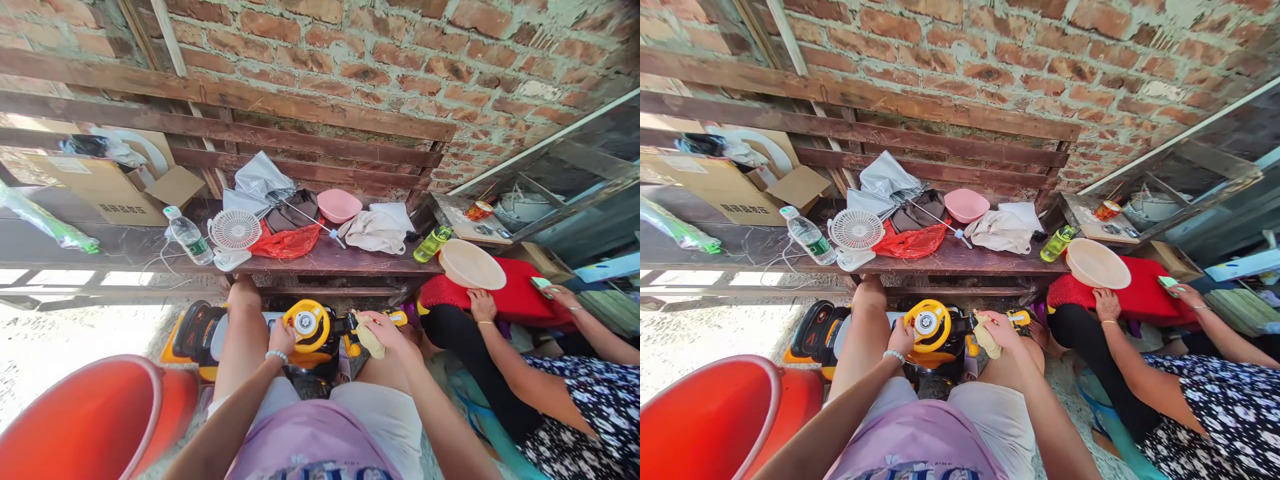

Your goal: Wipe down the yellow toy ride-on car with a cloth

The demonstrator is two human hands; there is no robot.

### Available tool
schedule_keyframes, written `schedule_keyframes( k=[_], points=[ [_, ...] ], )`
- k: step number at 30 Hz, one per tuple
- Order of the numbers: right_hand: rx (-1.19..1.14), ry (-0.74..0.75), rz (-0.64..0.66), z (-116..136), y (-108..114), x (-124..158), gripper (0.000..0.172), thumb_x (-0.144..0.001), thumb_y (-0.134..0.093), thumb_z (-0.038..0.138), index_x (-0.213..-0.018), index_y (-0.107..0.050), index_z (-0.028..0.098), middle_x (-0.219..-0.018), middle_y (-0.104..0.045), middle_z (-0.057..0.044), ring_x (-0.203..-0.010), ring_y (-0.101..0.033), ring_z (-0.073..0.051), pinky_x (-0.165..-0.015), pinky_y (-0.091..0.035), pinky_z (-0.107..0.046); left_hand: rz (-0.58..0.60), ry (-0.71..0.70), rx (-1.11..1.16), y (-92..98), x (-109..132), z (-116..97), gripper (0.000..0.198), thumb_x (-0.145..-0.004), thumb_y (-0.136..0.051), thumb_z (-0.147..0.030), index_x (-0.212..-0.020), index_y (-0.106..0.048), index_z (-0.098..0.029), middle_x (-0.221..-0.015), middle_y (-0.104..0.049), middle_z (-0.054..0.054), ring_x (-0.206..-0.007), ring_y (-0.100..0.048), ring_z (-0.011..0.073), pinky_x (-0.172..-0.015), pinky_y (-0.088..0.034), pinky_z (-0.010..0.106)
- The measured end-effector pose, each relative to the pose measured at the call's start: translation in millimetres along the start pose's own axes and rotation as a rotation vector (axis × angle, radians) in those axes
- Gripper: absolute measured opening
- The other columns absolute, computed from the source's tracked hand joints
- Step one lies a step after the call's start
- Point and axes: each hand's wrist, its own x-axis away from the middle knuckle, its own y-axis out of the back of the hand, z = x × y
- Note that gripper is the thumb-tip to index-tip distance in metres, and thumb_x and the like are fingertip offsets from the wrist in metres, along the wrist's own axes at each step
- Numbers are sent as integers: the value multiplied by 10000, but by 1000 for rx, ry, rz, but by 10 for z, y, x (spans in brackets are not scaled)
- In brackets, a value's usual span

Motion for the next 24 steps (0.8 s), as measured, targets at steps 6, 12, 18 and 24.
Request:
schedule_keyframes(
  k=[6, 12, 18, 24],
  points=[
    [-173, 36, -147, -121, -113, -5, 421, -830, -571, 337, -1195, -750, 231, -1269, -754, -84, -1103, -699, -244, -994, -562, -387, 29, -15, -18, -4, -20, 37, 243, -1024, -407, -178, -1238, -517, -141, -1168, -751, 180, -1118, -736, 246, -928, -530, 309],
    [-91, 117, -199, -153, -428, -54, 372, -938, -477, 350, -1134, -766, 223, -1175, -742, -97, -1151, -674, -240, -1072, -517, -400, 19, -14, -64, 14, -15, 19, 230, -1019, -426, -196, -1219, -531, -153, -1181, -751, 185, -1116, -745, 259, -907, -537, 309],
    [312, 27, -198, -362, -302, 127, 435, -966, -450, 259, -1312, -713, 282, -1329, -658, -71, -1123, -677, -200, -1029, -514, -310, 0, 9, -91, 51, -16, -26, 257, -995, -451, -168, -1234, -545, -159, -1157, -768, 184, -1103, -751, 273, -897, -543, 323],
    [493, -386, -401, -724, 371, 159, 480, -1002, -425, 309, -1436, -626, 274, -1385, -614, -104, -1058, -706, -217, -945, -549, -325, -14, 13, -91, 72, -18, -64, 273, -967, -481, -163, -1232, -547, -165, -1104, -777, 169, -1062, -760, 284, -875, -549, 328]
  ],
)
